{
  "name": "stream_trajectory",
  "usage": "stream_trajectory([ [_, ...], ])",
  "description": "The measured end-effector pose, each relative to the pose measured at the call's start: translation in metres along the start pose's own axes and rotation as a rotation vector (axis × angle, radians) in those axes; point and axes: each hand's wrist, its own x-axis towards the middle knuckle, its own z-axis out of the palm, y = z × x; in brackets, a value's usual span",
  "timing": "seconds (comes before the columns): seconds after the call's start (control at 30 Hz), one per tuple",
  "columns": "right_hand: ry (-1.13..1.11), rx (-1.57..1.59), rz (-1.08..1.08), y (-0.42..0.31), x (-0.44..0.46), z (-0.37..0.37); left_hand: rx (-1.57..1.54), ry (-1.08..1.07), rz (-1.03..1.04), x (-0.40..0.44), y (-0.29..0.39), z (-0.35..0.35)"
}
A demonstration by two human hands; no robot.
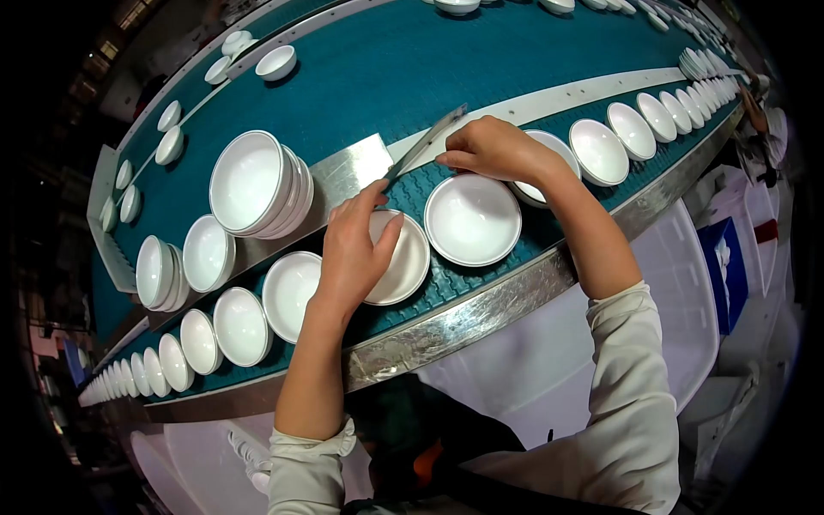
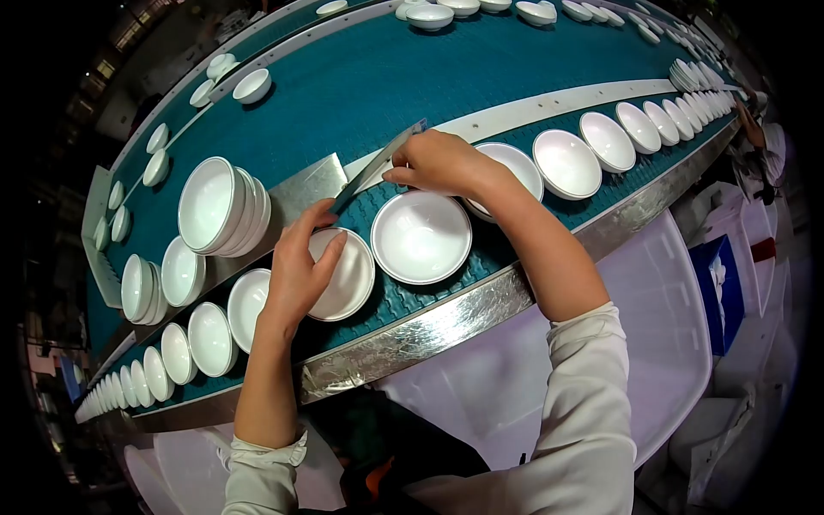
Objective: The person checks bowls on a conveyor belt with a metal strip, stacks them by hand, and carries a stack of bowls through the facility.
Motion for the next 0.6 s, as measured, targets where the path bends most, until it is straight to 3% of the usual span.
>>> stream_trajectory([
  [0.07, 0.227, -0.057, -0.114, 0.005, 0.002, 0.007, 0.010, 0.018, 0.035, 0.000, 0.002, 0.001],
  [0.2, 0.298, -0.052, -0.035, 0.011, 0.005, 0.003, 0.009, -0.079, 0.031, -0.003, 0.005, 0.001],
  [0.27, 0.311, -0.090, -0.045, 0.013, 0.005, 0.004, 0.105, -0.288, -0.085, -0.002, 0.003, -0.001],
  [0.33, 0.326, -0.134, -0.037, 0.016, 0.006, 0.005, 0.130, -0.292, -0.124, -0.003, 0.000, -0.004],
  [0.4, 0.308, -0.137, -0.018, 0.015, 0.007, 0.004, 0.084, -0.106, 0.028, -0.004, -0.008, -0.002],
  [0.43, 0.288, -0.135, 0.004, 0.014, 0.007, 0.003, 0.067, -0.062, -0.021, -0.003, -0.009, -0.001],
  [0.57, 0.182, -0.183, -0.001, 0.005, 0.004, 0.000, 0.029, 0.019, 0.055, 0.000, 0.000, -0.005],
  [0.6, 0.111, -0.070, -0.002, 0.001, 0.001, -0.003, 0.022, 0.029, 0.070, 0.000, 0.002, -0.004],
])
